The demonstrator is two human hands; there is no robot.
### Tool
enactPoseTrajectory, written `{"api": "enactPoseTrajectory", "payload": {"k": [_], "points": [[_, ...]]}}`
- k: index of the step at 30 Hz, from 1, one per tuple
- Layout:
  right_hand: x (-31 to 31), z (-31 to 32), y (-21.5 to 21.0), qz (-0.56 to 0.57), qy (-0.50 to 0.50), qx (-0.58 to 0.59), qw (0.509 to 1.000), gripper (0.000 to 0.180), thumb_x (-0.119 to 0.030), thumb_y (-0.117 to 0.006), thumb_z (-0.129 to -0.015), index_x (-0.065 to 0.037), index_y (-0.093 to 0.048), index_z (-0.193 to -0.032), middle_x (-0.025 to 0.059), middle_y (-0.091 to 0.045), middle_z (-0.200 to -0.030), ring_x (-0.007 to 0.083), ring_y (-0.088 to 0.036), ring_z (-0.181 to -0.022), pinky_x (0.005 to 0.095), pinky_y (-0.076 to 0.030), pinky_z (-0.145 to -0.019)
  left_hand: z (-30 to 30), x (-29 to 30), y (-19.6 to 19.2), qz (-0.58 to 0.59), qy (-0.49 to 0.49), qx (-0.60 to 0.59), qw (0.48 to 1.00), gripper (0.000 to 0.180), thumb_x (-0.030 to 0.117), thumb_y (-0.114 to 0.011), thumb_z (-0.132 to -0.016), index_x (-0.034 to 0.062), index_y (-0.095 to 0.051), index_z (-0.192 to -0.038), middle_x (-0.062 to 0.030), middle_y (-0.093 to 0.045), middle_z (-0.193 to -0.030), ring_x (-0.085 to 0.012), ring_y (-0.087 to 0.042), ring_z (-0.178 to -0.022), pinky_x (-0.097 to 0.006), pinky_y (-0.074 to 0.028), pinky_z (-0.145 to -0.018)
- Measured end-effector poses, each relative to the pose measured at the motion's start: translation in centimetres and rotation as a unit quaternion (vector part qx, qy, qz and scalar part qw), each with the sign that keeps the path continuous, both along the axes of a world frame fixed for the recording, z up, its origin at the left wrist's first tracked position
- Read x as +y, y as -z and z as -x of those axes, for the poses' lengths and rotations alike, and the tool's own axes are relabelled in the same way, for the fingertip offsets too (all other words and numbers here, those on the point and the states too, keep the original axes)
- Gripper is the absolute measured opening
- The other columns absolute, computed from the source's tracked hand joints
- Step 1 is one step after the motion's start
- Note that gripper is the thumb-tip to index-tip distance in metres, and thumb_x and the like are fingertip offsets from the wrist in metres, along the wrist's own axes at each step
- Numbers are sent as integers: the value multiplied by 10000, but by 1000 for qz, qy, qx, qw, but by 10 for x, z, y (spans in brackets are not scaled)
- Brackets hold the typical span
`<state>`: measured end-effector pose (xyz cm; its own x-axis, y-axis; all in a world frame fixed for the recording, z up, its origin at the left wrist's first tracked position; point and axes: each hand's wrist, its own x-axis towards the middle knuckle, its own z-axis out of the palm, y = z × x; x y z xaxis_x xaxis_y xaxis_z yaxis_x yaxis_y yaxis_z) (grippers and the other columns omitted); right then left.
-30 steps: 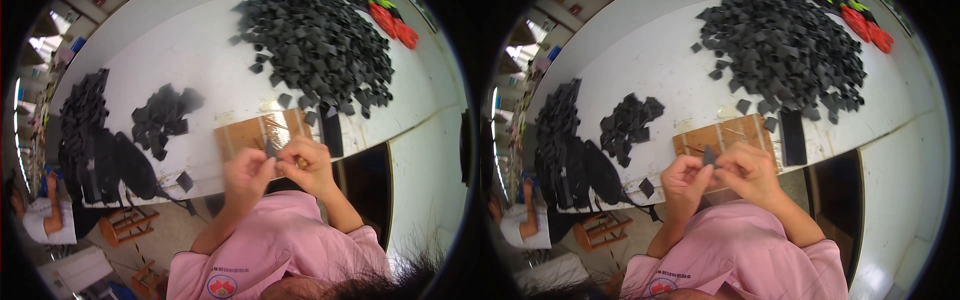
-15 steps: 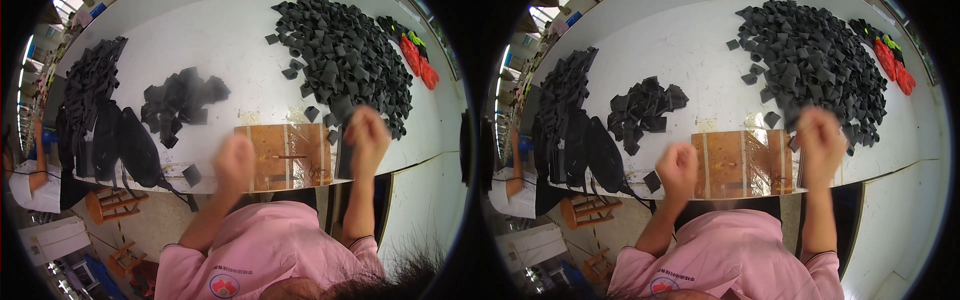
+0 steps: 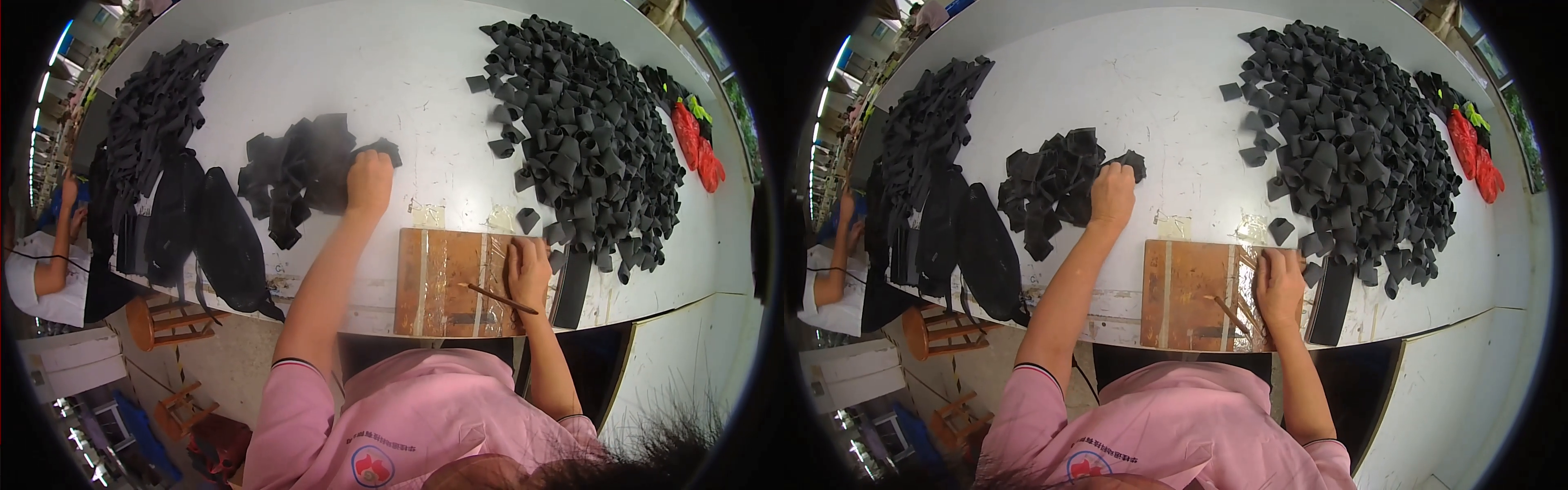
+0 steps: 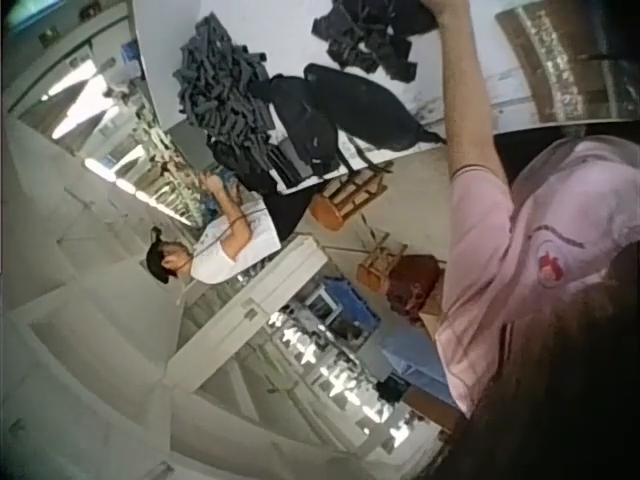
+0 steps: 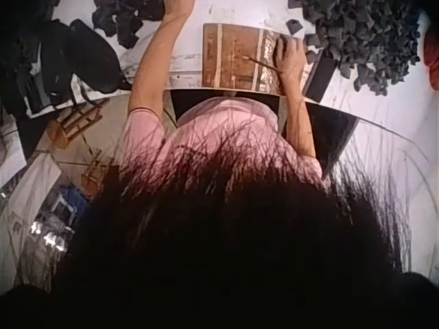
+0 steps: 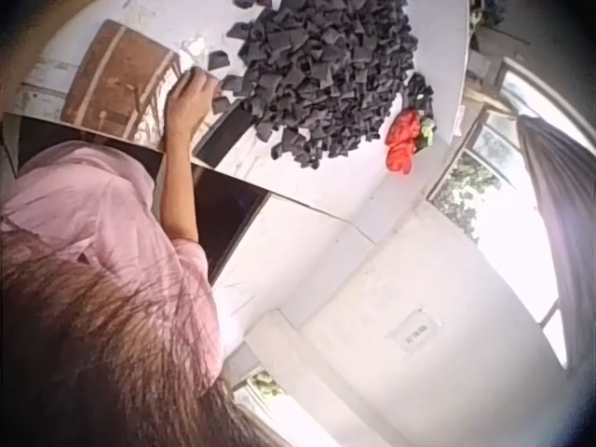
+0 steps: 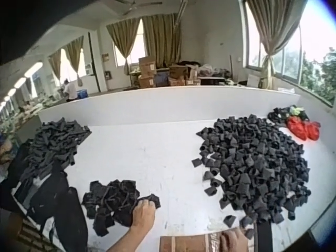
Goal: Preparing small black rubber or foam components by hand at a factory workbench.
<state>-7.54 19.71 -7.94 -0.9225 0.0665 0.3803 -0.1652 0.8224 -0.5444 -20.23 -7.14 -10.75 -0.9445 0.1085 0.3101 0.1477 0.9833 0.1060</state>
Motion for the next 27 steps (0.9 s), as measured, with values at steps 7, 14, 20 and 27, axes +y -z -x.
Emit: {"api": "enactPoseTrajectory", "payload": {"k": [7, 14, 20, 27], "points": [[13, -4, 7, 54, -5, -28, 998, 58, -27, -576, -745, -25, -560, -801, 125, -526, -712, 288, -533, -631, 341, -420, -566, -74, 21, -51, -153, 147, 1, 977, 297, -52, -633, -572, 15, -570, -854, -112, -552, -795, -287, -533, -766, -360, -446, -667], [12, -1, 11, 92, -4, -13, 996, 28, -26, -576, -736, -22, -563, -760, 128, -543, -714, 295, -532, -627, 337, -421, -568, -153, 32, -49, -156, 156, -70, 973, 448, -84, -545, -580, -18, -520, -1022, -165, -506, -950, -321, -497, -846, -384, -428, -748], [13, -2, 8, 89, -1, -29, 996, 41, -34, -578, -739, -21, -556, -771, 123, -546, -724, 304, -540, -651, 343, -430, -584, -157, 20, -50, -270, 90, 5, 959, 377, -36, -453, -681, -47, -491, -1056, -205, -503, -987, -366, -495, -910, -418, -415, -777], [17, -26, 0, 183, -5, -54, 982, 48, -35, -583, -764, 7, -570, -781, 76, -524, -679, 155, -500, -575, 258, -401, -537, -68, -2, -24, -183, -127, -20, 975, 248, 118, -573, -768, -26, -526, -964, -188, -530, -932, -350, -535, -836, -398, -436, -728]]}}
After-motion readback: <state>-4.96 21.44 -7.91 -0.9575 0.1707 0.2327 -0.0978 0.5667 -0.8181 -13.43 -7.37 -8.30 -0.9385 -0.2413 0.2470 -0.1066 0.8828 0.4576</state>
